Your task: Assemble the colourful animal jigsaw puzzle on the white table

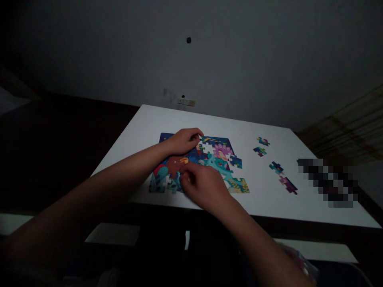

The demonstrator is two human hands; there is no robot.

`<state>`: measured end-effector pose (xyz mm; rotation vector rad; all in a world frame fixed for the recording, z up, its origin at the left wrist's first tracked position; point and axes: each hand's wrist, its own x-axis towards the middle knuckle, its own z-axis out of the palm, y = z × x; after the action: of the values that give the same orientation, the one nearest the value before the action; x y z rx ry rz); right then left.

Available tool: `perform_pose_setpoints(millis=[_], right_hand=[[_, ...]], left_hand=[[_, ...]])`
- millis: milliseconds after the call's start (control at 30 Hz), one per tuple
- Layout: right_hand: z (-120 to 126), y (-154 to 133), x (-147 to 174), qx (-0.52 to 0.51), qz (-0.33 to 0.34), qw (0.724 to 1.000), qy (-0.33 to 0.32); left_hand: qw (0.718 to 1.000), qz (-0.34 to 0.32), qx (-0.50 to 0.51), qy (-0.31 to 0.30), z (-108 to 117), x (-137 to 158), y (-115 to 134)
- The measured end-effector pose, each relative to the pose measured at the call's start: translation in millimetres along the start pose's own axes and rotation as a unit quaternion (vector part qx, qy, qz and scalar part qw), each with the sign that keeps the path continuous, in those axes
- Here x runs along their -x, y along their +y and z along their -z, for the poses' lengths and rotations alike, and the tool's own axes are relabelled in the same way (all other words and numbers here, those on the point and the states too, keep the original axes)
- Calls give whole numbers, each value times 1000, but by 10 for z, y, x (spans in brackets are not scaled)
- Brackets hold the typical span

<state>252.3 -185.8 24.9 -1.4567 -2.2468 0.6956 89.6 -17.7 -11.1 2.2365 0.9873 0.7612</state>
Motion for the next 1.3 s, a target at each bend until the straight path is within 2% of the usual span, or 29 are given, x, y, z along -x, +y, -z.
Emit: perform_pose_setpoints(millis=[233, 367, 533, 733, 933, 1133, 1300], right_hand=[[-80, -91, 149, 7, -1, 1000, 6], [-153, -103, 241, -31, -52, 998, 24], [-278, -72, 316, -86, -108, 987, 86], [-417, -119, 314, -75, -101, 985, 123], [-499, -148, 330, -108, -108, 970, 189], [-532, -105, 350, -149, -127, 962, 189], [-546, -100, 342, -102, -75, 975, 180]], left_hand=[[1000, -7, -8, -3, -20, -24, 11], [1000, -14, -8, 3, -24, -25, -6], [1000, -17, 0, -3, -22, -30, -27], [1000, -18, -14, -1, -27, -37, -11], [1000, -16, -22, -8, -25, -31, 2], [1000, -15, -23, -6, -40, -31, -10], [1000, -18, -25, -6, -39, -30, -13]])
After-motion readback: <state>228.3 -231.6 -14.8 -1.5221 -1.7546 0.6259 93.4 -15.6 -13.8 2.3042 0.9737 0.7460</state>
